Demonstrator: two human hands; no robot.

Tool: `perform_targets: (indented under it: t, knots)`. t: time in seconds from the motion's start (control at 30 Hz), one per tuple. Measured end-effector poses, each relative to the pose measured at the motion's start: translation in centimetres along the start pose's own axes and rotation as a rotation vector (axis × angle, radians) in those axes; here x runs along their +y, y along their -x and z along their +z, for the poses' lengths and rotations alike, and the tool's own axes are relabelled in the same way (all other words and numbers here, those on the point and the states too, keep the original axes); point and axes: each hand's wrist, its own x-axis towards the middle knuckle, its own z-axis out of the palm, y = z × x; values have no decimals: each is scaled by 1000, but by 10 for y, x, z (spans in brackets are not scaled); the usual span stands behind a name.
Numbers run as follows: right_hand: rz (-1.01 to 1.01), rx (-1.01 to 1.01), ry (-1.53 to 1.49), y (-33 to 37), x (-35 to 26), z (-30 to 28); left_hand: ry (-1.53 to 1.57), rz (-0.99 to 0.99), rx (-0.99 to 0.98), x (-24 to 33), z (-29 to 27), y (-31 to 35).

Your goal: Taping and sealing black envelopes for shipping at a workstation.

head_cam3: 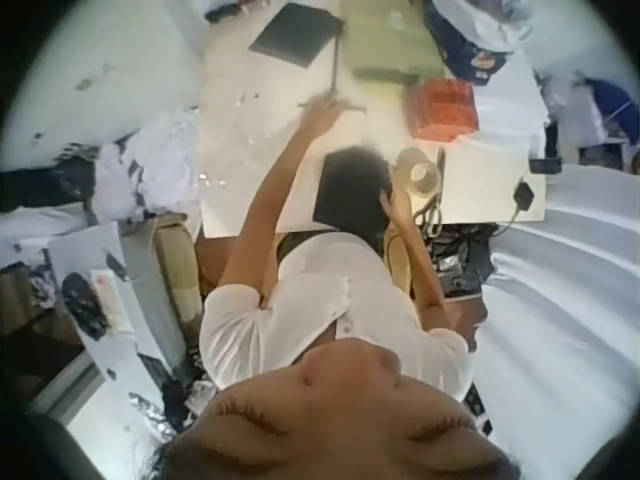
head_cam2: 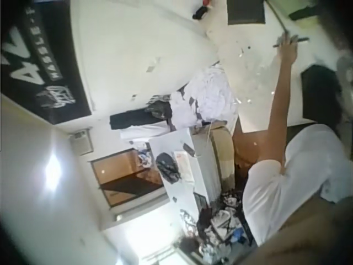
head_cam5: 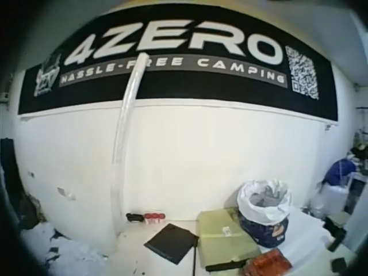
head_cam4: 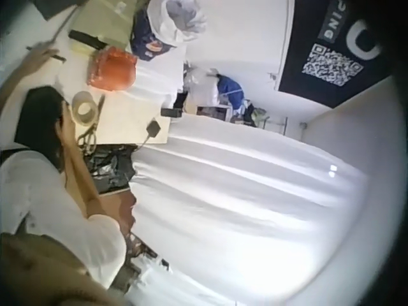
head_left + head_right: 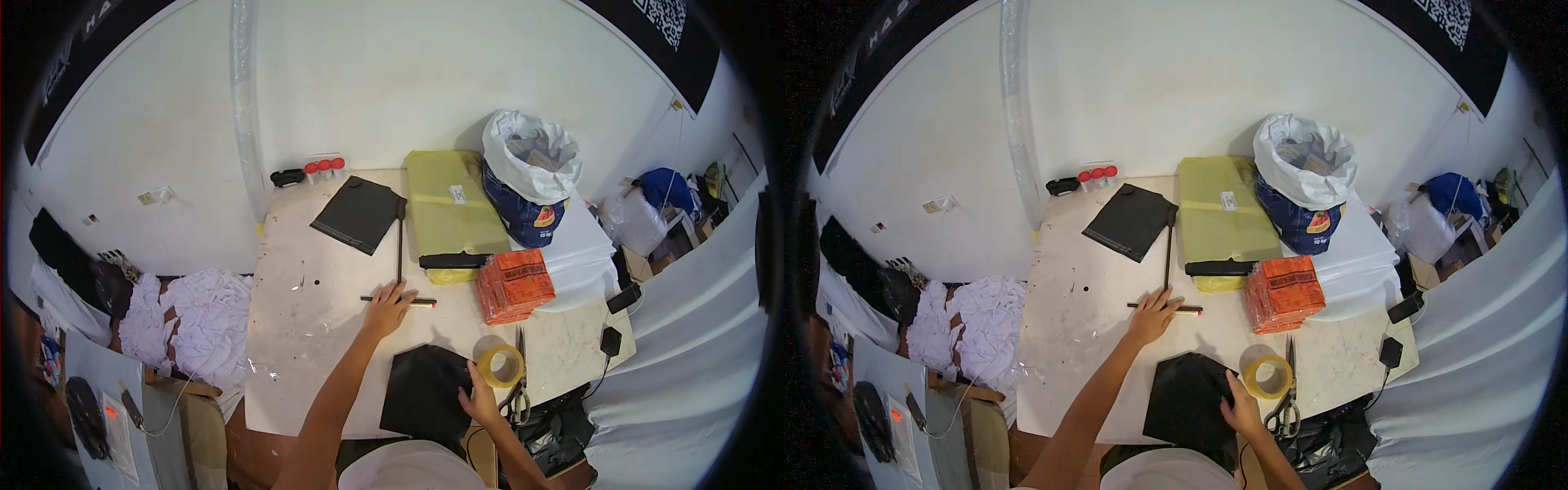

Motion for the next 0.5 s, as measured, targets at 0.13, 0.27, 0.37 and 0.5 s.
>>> perform_targets:
  t: [0.13, 0.27, 0.37, 0.5]
  knots:
    - [299, -186, -93, -26, -8, -1, 3, -2, -4, -19, 4, -16]
    - [116, -85, -320, -45, -5, 1, 95, -149, 111, -3, -7, -7]
    - [129, -170, -569, -64, -19, -7, 820, -492, 296, 3, -9, 51]
    - [136, -156, -1155, -76, -50, -18, 1592, -971, 127, 34, -55, 124]
